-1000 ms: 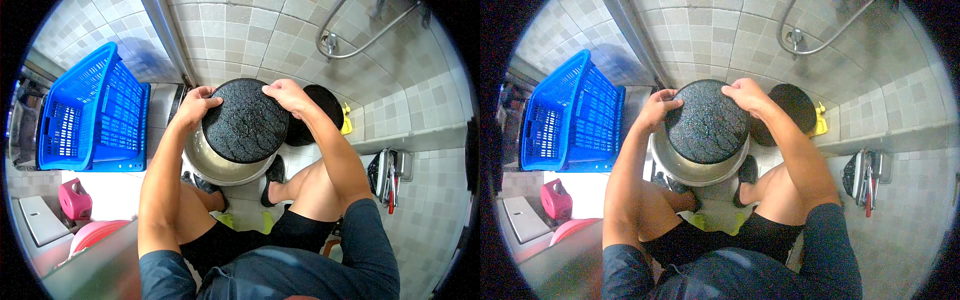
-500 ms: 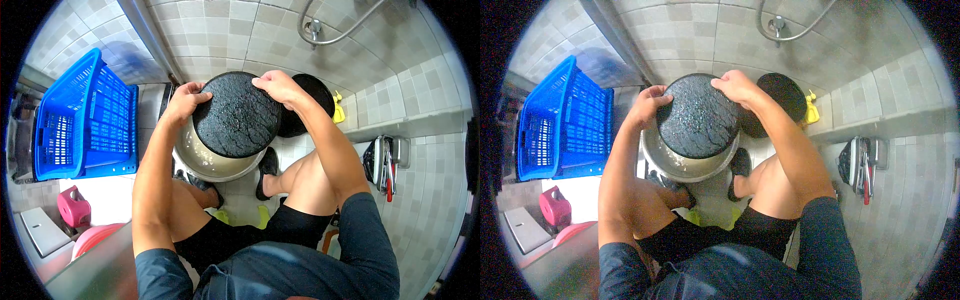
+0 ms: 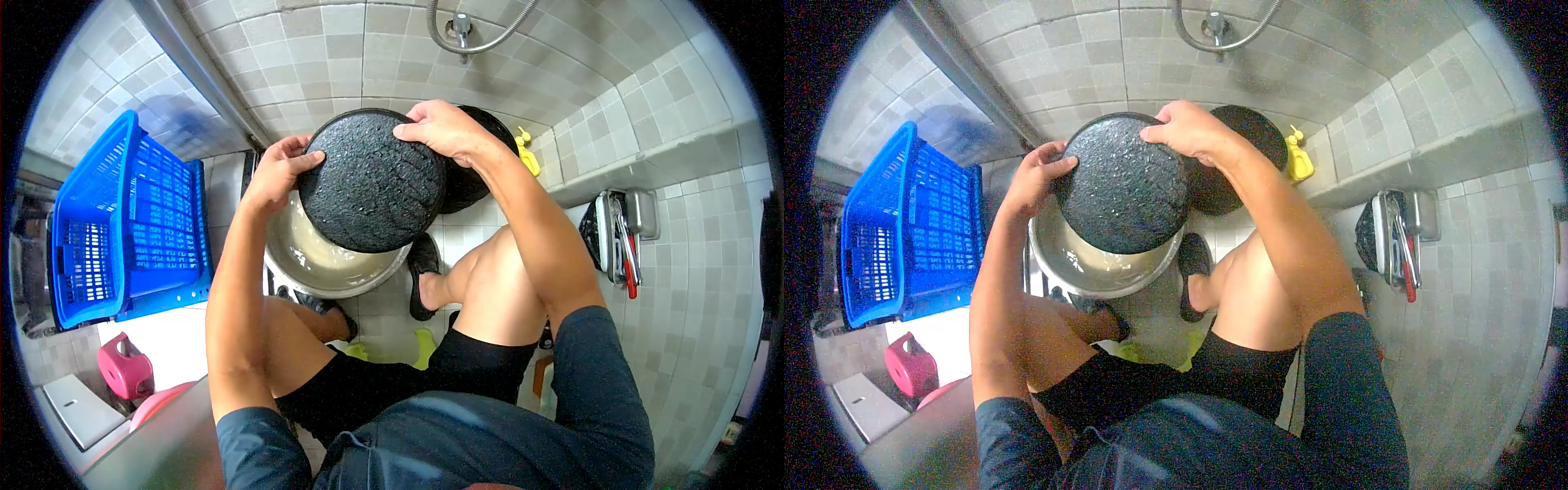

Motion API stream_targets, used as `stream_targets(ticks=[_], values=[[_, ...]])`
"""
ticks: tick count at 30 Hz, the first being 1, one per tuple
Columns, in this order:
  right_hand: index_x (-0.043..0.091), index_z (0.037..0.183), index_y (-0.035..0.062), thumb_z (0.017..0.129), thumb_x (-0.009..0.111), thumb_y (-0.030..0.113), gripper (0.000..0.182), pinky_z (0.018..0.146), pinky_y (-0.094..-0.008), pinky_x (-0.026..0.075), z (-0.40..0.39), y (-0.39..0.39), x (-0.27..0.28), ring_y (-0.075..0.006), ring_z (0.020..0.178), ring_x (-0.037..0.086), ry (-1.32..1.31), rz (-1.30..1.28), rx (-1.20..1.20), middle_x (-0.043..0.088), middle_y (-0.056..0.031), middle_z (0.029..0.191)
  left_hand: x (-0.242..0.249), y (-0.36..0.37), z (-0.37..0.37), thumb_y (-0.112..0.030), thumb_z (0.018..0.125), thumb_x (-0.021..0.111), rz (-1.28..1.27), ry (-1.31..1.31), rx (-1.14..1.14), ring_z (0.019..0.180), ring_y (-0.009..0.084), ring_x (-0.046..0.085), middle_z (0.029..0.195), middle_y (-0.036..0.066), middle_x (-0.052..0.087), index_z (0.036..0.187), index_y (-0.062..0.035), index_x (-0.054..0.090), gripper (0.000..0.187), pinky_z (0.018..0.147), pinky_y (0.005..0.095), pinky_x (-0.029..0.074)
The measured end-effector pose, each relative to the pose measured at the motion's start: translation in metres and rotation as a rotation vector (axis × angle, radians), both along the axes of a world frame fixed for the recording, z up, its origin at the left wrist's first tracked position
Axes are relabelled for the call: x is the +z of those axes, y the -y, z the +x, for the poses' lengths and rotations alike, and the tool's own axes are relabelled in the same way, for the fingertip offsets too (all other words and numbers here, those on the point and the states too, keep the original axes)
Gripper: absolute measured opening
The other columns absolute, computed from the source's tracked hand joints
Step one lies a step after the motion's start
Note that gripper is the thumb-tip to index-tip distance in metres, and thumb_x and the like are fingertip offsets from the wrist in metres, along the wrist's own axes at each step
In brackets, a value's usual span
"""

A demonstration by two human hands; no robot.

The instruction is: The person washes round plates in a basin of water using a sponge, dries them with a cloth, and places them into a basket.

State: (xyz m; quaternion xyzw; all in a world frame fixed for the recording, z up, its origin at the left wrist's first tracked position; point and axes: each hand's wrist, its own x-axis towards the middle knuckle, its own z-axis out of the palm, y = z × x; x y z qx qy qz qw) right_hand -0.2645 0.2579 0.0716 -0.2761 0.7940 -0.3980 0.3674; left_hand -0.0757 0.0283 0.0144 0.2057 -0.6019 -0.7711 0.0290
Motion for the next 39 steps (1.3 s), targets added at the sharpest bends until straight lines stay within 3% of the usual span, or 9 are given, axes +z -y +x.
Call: stream_targets(ticks=[3,5,9,13,19,22,33,35,39], values=[[0.067,0.109,-0.0072,0.091,0.074,0.021,0.034,0.078,-0.0306,0.051,0.000,-0.005,0.001,-0.0156,0.085,0.062,-0.008,0.003,-0.029,0.070,-0.0094,0.095,0.013,-0.009,-0.001,-0.004,0.089,0.072,-0.007,0.053,0.012,0.089,0.0143,0.067,0.104,0.007,0.072,0.122,0.0030,0.063,0.035,0.082,0.0288,0.053],[0.071,0.103,-0.0084,0.087,0.077,0.026,0.038,0.073,-0.0374,0.052,-0.001,-0.008,-0.004,-0.0211,0.079,0.064,0.055,-0.060,-0.093,0.071,-0.0125,0.088,0.015,-0.014,-0.002,-0.004,0.089,0.073,0.021,0.038,0.078,0.089,0.0149,0.067,0.100,0.007,0.071,0.119,0.0035,0.064,0.032,0.082,0.0287,0.054],[0.067,0.106,-0.0041,0.092,0.073,0.024,0.032,0.074,-0.0308,0.049,0.001,-0.014,0.000,-0.0156,0.082,0.062,0.083,0.054,-0.084,0.069,-0.0087,0.093,0.001,-0.011,-0.007,-0.005,0.086,0.075,0.119,0.099,0.043,0.089,0.0177,0.066,0.098,0.008,0.069,0.109,0.0023,0.066,0.026,0.084,0.0309,0.053],[0.069,0.101,-0.0053,0.093,0.071,0.030,0.036,0.072,-0.0369,0.049,-0.001,-0.019,-0.013,-0.0180,0.080,0.061,0.127,0.126,-0.079,0.069,-0.0107,0.090,-0.006,-0.010,-0.007,-0.005,0.084,0.078,0.109,0.163,0.019,0.090,0.0203,0.066,0.098,0.010,0.068,0.109,0.0032,0.065,0.029,0.084,0.0324,0.053],[0.068,0.102,-0.0042,0.096,0.068,0.029,0.034,0.073,-0.0381,0.049,0.001,-0.016,-0.018,-0.0185,0.080,0.061,0.167,0.192,-0.098,0.069,-0.0104,0.091,0.003,-0.020,-0.003,-0.004,0.085,0.076,0.076,0.227,0.038,0.095,0.0271,0.070,0.105,0.018,0.071,0.114,0.0084,0.065,0.033,0.087,0.0388,0.057],[0.069,0.100,-0.0019,0.096,0.068,0.028,0.030,0.071,-0.0379,0.049,0.005,-0.012,-0.012,-0.0186,0.081,0.062,0.185,0.237,-0.094,0.069,-0.0096,0.093,0.003,-0.014,0.000,-0.015,0.086,0.078,0.119,0.250,-0.060,0.097,0.0260,0.068,0.108,0.016,0.070,0.119,0.0081,0.063,0.043,0.088,0.0387,0.055],[0.071,0.097,-0.0082,0.098,0.064,0.023,0.032,0.073,-0.0404,0.052,0.010,0.001,-0.014,-0.0234,0.080,0.068,0.238,0.173,-0.076,0.074,-0.0154,0.092,-0.005,-0.002,0.005,-0.014,0.087,0.077,0.140,0.253,-0.066,0.090,0.0246,0.069,0.100,0.013,0.071,0.112,0.0047,0.065,0.033,0.083,0.0390,0.057],[0.068,0.108,-0.0025,0.098,0.065,0.029,0.033,0.072,-0.0395,0.051,0.010,0.003,-0.010,-0.0192,0.082,0.065,0.274,0.203,-0.024,0.071,-0.0096,0.096,-0.004,-0.001,0.005,-0.014,0.087,0.077,0.112,0.256,-0.057,0.088,0.0244,0.069,0.099,0.013,0.070,0.111,0.0041,0.065,0.032,0.081,0.0389,0.057],[0.068,0.109,-0.0026,0.098,0.064,0.030,0.034,0.074,-0.0392,0.052,0.012,0.005,-0.011,-0.0200,0.086,0.066,0.284,0.203,-0.025,0.072,-0.0107,0.098,-0.005,0.001,0.005,-0.014,0.087,0.076,0.116,0.273,-0.057,0.089,0.0255,0.070,0.102,0.014,0.071,0.111,0.0048,0.066,0.032,0.082,0.0399,0.058]])
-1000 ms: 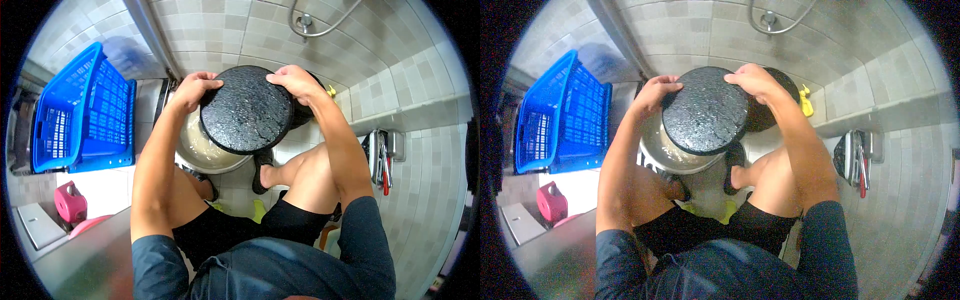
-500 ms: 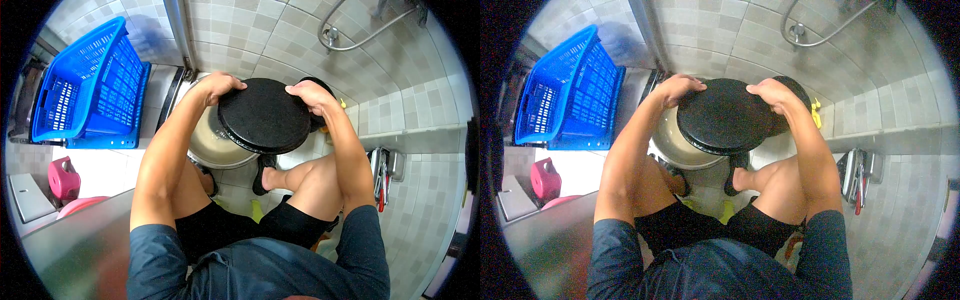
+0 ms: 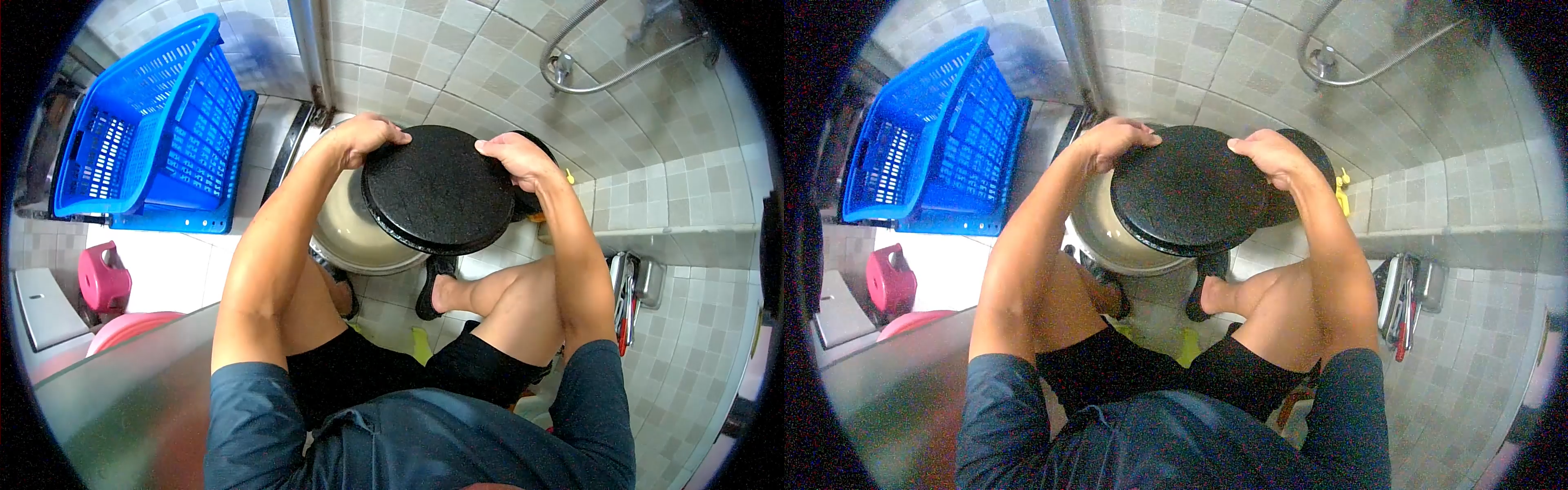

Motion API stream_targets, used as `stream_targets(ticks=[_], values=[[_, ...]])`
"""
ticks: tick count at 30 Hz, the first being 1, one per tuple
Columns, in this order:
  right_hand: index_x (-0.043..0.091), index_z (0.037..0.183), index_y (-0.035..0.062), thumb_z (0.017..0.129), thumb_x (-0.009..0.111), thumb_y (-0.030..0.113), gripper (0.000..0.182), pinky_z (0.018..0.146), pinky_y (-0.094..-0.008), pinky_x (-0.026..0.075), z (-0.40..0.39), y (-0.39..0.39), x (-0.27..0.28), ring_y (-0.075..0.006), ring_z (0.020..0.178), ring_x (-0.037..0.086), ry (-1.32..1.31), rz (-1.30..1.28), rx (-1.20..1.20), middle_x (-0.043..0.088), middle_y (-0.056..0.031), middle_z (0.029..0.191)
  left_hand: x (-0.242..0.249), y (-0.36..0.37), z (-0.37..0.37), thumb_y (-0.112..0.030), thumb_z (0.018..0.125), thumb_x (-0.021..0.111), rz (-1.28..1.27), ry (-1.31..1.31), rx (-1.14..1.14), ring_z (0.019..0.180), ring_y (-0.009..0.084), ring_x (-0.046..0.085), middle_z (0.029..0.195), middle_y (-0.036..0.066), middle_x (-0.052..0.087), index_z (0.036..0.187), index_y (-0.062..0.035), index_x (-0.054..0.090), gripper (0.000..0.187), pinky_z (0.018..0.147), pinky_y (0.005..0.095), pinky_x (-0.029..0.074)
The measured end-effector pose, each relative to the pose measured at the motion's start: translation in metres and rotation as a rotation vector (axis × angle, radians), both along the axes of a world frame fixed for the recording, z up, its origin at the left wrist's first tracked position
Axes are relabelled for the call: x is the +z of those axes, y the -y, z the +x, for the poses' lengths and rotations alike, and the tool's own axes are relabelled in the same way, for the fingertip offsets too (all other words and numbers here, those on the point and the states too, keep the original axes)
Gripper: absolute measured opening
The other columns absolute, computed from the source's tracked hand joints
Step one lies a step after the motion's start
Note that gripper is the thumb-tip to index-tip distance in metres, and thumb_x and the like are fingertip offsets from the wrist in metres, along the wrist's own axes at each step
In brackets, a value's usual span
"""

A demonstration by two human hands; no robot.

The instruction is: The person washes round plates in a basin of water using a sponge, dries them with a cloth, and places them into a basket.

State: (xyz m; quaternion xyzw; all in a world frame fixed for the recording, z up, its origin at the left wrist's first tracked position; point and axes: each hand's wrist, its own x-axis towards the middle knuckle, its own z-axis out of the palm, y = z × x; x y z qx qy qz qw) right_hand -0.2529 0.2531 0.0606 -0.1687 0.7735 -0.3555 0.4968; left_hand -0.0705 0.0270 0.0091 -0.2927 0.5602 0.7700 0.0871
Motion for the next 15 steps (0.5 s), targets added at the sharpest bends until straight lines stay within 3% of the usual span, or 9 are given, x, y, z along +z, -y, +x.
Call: stream_targets(ticks=[15], values=[[0.070,0.107,-0.0097,0.098,0.065,0.025,0.036,0.084,-0.0381,0.054,0.000,0.000,-0.008,-0.0246,0.090,0.070,0.049,-0.020,-0.030,0.074,-0.0180,0.104,-0.019,0.005,-0.004,-0.011,0.092,0.068,0.129,0.055,-0.028,0.101,0.0319,0.072,0.115,0.023,0.072,0.118,0.0097,0.068,0.033,0.092,0.0432,0.057]])
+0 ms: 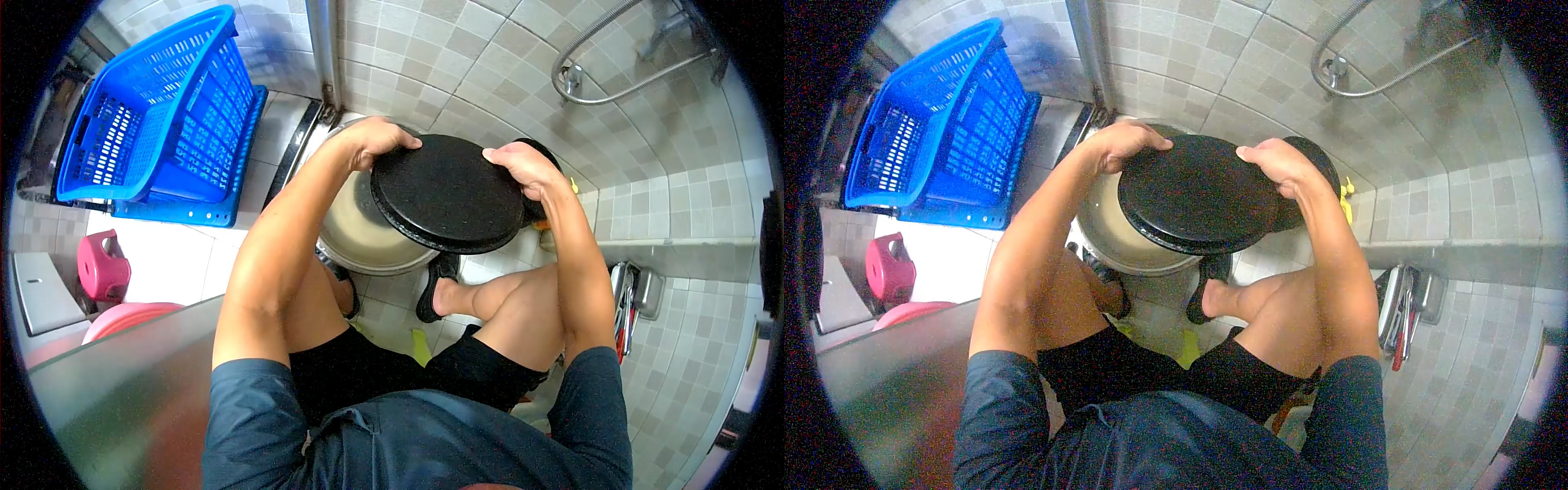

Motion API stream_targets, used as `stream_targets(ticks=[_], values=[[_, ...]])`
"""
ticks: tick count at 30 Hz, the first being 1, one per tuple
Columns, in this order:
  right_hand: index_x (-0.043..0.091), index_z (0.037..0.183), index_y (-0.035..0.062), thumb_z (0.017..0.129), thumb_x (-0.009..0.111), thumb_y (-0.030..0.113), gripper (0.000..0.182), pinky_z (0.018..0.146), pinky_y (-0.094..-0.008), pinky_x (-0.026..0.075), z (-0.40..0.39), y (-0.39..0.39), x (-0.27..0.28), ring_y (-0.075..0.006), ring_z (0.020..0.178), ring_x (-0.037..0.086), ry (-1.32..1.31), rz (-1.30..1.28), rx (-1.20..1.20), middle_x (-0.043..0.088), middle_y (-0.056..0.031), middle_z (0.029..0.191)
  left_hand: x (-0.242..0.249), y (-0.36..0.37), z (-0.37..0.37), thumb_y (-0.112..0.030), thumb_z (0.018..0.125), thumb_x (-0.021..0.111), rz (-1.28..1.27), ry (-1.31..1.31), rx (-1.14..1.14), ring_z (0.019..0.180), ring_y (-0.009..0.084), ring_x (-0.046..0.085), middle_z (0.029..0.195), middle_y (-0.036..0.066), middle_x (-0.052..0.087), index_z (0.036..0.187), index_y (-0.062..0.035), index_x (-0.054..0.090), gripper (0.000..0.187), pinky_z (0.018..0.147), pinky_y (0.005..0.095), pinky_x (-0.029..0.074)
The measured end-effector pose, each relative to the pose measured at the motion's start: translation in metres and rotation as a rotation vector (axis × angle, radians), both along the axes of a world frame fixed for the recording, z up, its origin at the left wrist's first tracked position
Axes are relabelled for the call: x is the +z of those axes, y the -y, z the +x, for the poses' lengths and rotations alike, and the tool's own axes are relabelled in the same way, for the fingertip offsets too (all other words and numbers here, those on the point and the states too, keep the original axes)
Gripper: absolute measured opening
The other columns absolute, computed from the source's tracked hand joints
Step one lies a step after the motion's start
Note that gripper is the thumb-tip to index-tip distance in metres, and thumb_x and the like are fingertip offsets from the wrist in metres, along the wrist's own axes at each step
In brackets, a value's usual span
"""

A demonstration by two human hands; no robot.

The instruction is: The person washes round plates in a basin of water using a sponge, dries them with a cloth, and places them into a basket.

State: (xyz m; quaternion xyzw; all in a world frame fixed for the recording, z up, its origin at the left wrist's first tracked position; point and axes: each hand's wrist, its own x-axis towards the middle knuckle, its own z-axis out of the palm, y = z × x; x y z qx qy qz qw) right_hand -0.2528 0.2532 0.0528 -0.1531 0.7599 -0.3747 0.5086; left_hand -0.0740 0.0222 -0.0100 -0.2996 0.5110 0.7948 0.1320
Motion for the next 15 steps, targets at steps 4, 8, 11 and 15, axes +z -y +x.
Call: stream_targets(ticks=[4,8,11,15], values=[[0.071,0.103,-0.0082,0.098,0.066,0.025,0.034,0.082,-0.0377,0.054,0.002,0.000,0.001,-0.0235,0.087,0.069,0.028,-0.006,-0.002,0.074,-0.0167,0.100,-0.005,0.001,-0.001,-0.014,0.094,0.066,-0.041,-0.013,-0.015,0.099,0.0320,0.072,0.114,0.022,0.072,0.118,0.0085,0.068,0.033,0.093,0.0428,0.056],[0.070,0.098,-0.0029,0.096,0.069,0.025,0.028,0.079,-0.0333,0.053,-0.002,0.000,0.006,-0.0175,0.084,0.068,-0.018,-0.007,0.002,0.073,-0.0104,0.093,0.000,0.001,0.002,-0.016,0.090,0.073,-0.255,-0.057,-0.029,0.084,0.0296,0.071,0.102,0.021,0.070,0.118,0.0101,0.064,0.039,0.064,0.0440,0.059],[0.068,0.100,-0.0010,0.094,0.072,0.021,0.024,0.076,-0.0289,0.053,-0.007,-0.005,0.006,-0.0126,0.083,0.066,-0.179,-0.304,0.035,0.071,-0.0061,0.091,0.026,-0.010,0.018,-0.021,0.089,0.076,-0.362,-0.188,0.067,0.083,0.0181,0.066,0.096,0.009,0.069,0.119,0.0020,0.065,0.039,0.070,0.0337,0.054],[0.066,0.104,0.0008,0.091,0.076,0.014,0.021,0.075,-0.0252,0.051,0.012,-0.017,0.033,-0.0074,0.082,0.062,-0.591,-0.427,0.158,0.069,-0.0016,0.091,-0.007,0.007,0.010,-0.019,0.089,0.076,-0.333,-0.478,-0.066,0.094,0.0154,0.064,0.101,0.006,0.069,0.116,0.0017,0.066,0.035,0.082,0.0338,0.053]])
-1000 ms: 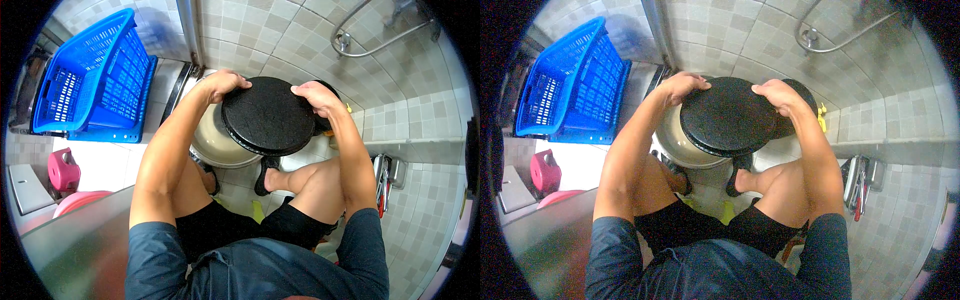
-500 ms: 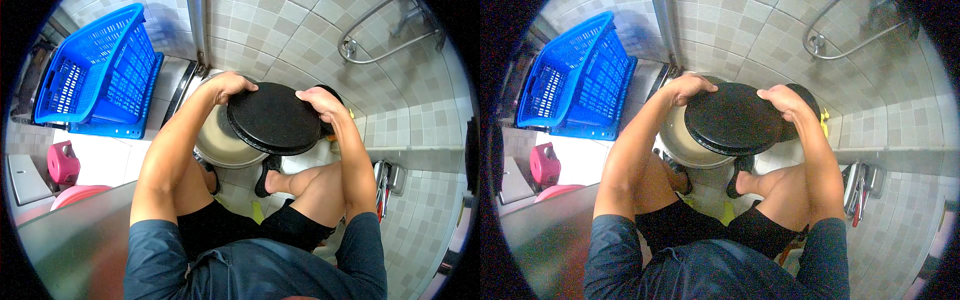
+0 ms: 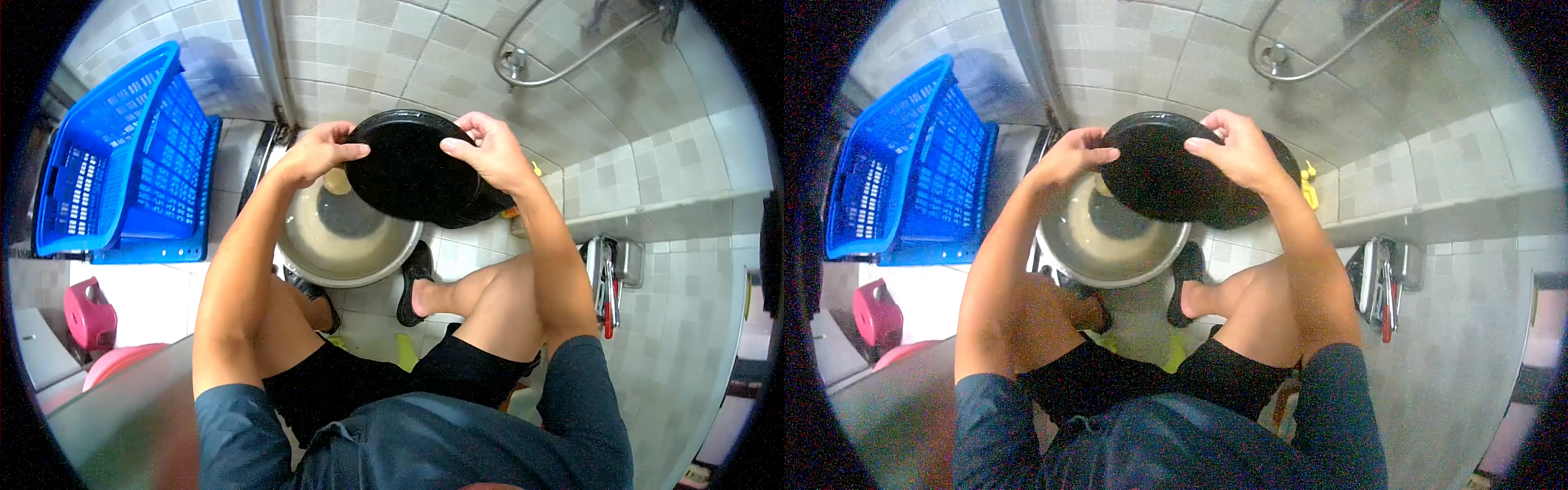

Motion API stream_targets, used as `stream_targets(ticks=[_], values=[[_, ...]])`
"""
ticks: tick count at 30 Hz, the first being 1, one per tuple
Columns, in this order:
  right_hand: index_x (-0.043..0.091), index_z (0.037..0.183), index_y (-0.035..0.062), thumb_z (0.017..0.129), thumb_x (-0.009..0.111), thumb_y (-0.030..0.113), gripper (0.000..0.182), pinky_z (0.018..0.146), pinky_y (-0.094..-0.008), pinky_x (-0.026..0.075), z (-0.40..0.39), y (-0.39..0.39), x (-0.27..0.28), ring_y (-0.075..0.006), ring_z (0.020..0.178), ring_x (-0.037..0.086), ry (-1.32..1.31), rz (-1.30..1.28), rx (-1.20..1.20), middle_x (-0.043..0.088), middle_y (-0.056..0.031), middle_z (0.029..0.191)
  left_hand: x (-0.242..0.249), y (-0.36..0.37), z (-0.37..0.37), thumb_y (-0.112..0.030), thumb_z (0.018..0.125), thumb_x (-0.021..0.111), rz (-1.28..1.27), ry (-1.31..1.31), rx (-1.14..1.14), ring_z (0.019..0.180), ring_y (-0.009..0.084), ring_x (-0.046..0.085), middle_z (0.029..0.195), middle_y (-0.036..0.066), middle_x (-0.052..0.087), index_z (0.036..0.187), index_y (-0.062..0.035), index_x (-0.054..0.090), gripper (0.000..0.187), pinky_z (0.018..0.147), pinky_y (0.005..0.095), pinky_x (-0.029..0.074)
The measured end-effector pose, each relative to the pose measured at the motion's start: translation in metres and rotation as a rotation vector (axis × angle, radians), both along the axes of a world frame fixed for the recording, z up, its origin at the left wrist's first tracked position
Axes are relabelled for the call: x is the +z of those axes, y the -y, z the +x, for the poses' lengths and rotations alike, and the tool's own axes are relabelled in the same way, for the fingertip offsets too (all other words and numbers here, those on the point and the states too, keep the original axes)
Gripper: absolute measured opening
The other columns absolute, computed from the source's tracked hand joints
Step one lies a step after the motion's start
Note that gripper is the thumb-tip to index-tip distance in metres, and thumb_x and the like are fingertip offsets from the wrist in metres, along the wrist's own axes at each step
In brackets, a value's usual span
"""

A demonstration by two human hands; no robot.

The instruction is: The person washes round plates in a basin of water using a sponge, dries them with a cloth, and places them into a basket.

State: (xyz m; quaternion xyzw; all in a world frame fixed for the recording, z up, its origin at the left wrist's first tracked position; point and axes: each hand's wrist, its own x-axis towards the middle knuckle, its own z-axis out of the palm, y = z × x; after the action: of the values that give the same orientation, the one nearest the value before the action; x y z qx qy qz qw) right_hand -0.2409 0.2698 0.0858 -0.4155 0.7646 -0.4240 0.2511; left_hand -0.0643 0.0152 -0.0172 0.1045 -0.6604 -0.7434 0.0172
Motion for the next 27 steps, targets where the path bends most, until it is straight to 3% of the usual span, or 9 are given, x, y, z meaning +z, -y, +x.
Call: stream_targets(ticks=[1,4,5,9,13,19,27], values=[[0.066,0.103,0.0014,0.089,0.077,0.014,0.021,0.075,-0.0261,0.051,0.005,-0.003,0.006,-0.0071,0.083,0.061,-0.094,0.008,0.013,0.069,-0.0010,0.091,0.009,-0.006,0.003,-0.020,0.090,0.075,-0.048,0.014,0.005,0.096,0.0148,0.062,0.102,0.006,0.069,0.114,0.0004,0.067,0.033,0.084,0.0337,0.052],[0.063,0.101,0.0000,0.083,0.080,0.016,0.029,0.074,-0.0347,0.051,0.019,-0.016,0.027,-0.0190,0.079,0.064,-0.525,-0.016,-0.014,0.069,-0.0113,0.087,0.016,-0.014,0.001,-0.021,0.091,0.075,-0.120,0.064,0.003,0.095,0.0156,0.062,0.102,0.007,0.068,0.113,-0.0011,0.068,0.031,0.083,0.0337,0.052],[0.062,0.100,-0.0006,0.083,0.079,0.017,0.030,0.075,-0.0387,0.051,0.020,-0.020,0.033,-0.0302,0.081,0.065,-0.660,-0.061,-0.016,0.066,-0.0169,0.088,0.015,-0.015,-0.002,-0.023,0.092,0.073,-0.223,0.095,0.056,0.091,0.0162,0.061,0.102,0.008,0.068,0.114,-0.0010,0.068,0.031,0.079,0.0336,0.053],[0.061,0.097,-0.0004,0.083,0.077,0.016,0.026,0.076,-0.0430,0.051,0.001,-0.046,0.039,-0.0393,0.084,0.062,-0.835,-0.023,-0.086,0.064,-0.0191,0.089,0.009,-0.005,0.006,-0.025,0.094,0.070,-0.305,0.173,0.148,0.078,0.0129,0.058,0.091,0.004,0.064,0.110,0.0002,0.068,0.030,0.069,0.0296,0.051],[0.062,0.101,0.0007,0.082,0.077,0.018,0.030,0.081,-0.0492,0.051,-0.030,-0.070,0.028,-0.0424,0.095,0.064,-0.891,0.155,-0.245,0.067,-0.0213,0.099,-0.001,0.005,0.013,-0.023,0.093,0.069,-0.342,0.219,0.188,0.075,0.0116,0.057,0.085,0.002,0.063,0.105,0.0008,0.068,0.027,0.064,0.0283,0.048],[0.062,0.102,0.0024,0.084,0.077,0.019,0.028,0.080,-0.0507,0.052,-0.067,-0.093,-0.011,-0.0424,0.095,0.066,-0.981,0.302,-0.389,0.069,-0.0200,0.100,0.001,0.010,0.019,-0.024,0.095,0.067,-0.355,0.251,0.151,0.076,0.0124,0.059,0.084,0.003,0.064,0.105,0.0003,0.068,0.026,0.064,0.0285,0.048],[0.059,0.096,0.0026,0.083,0.077,0.021,0.028,0.079,-0.0512,0.053,-0.080,-0.107,-0.052,-0.0413,0.095,0.067,-0.978,0.416,-0.325,0.068,-0.0194,0.096,-0.007,0.014,0.018,-0.023,0.096,0.066,-0.321,0.263,0.146,0.077,0.0143,0.063,0.089,0.005,0.067,0.110,0.0013,0.067,0.028,0.065,0.0286,0.051]])
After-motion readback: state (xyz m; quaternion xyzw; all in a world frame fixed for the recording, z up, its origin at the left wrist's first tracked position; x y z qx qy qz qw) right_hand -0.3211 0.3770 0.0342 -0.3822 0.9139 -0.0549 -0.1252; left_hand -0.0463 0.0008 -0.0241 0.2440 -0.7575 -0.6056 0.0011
